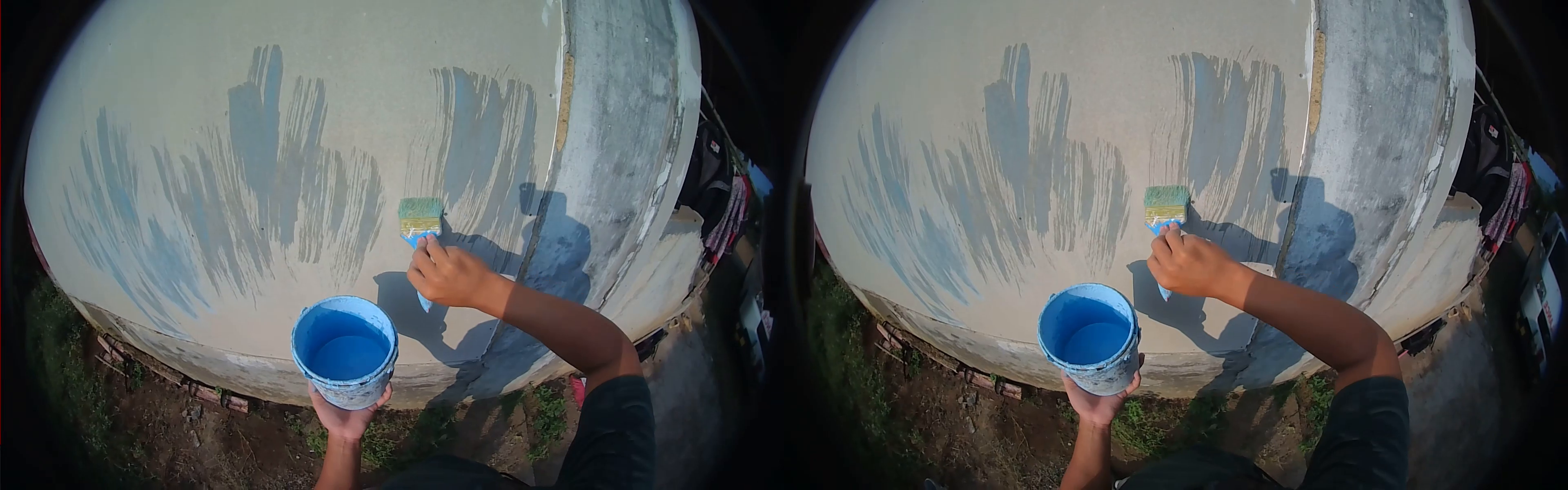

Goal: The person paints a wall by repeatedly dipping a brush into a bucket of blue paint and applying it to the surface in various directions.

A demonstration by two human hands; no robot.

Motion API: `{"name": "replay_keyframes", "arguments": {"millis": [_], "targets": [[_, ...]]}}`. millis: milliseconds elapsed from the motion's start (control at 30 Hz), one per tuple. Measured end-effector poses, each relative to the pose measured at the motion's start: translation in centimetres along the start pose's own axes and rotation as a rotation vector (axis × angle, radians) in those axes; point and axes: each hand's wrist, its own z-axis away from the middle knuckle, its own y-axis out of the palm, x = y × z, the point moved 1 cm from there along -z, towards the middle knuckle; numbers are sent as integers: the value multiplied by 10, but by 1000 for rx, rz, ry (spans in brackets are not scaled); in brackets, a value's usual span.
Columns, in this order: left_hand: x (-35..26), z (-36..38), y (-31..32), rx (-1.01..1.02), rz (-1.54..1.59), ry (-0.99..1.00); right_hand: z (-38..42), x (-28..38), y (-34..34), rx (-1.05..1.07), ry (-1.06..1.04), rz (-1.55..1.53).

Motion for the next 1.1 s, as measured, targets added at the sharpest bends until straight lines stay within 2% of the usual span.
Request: {"name": "replay_keyframes", "arguments": {"millis": [67,133,233,300,367,400,467,500,567,633,733,800,833,900,933,1000,1033,1100], "targets": [[1,2,0,6,18,5,14,23,0,49,-32,-104],[0,6,8,-5,44,-14,14,28,-8,272,160,-673],[-3,5,1,23,15,10,-14,-21,-26,256,248,-664],[-4,5,-3,28,-10,24,-37,-64,-34,156,353,-616],[-5,2,-5,12,-36,44,-60,-84,-63,115,309,-358],[-5,1,-5,13,-35,48,-68,-92,-69,113,306,-360],[-4,3,-6,23,-52,49,-75,-99,-76,-101,305,-84],[-3,4,-5,21,-51,54,-72,-94,-69,-103,303,-89],[-3,5,-1,50,-42,34,-53,-67,-39,-153,160,15],[-5,6,-5,60,-31,44,-20,-21,0,-104,33,159],[-12,7,-18,85,-50,60,21,44,9,-38,-10,46],[-17,6,-29,92,-81,83,35,64,6,158,168,-523],[-21,2,-34,50,-72,102,33,63,1,151,153,-540],[-25,0,-45,27,6,99,28,50,-14,100,531,-1073],[-22,3,-47,12,10,122,24,44,-22,103,517,-1099],[-10,4,-48,91,33,-36,14,25,-41,-99,559,-1053],[-4,5,-46,83,32,-21,11,18,-50,-100,554,-1069],[6,5,-43,54,155,-121,5,7,-67,-263,597,-1159]]}}
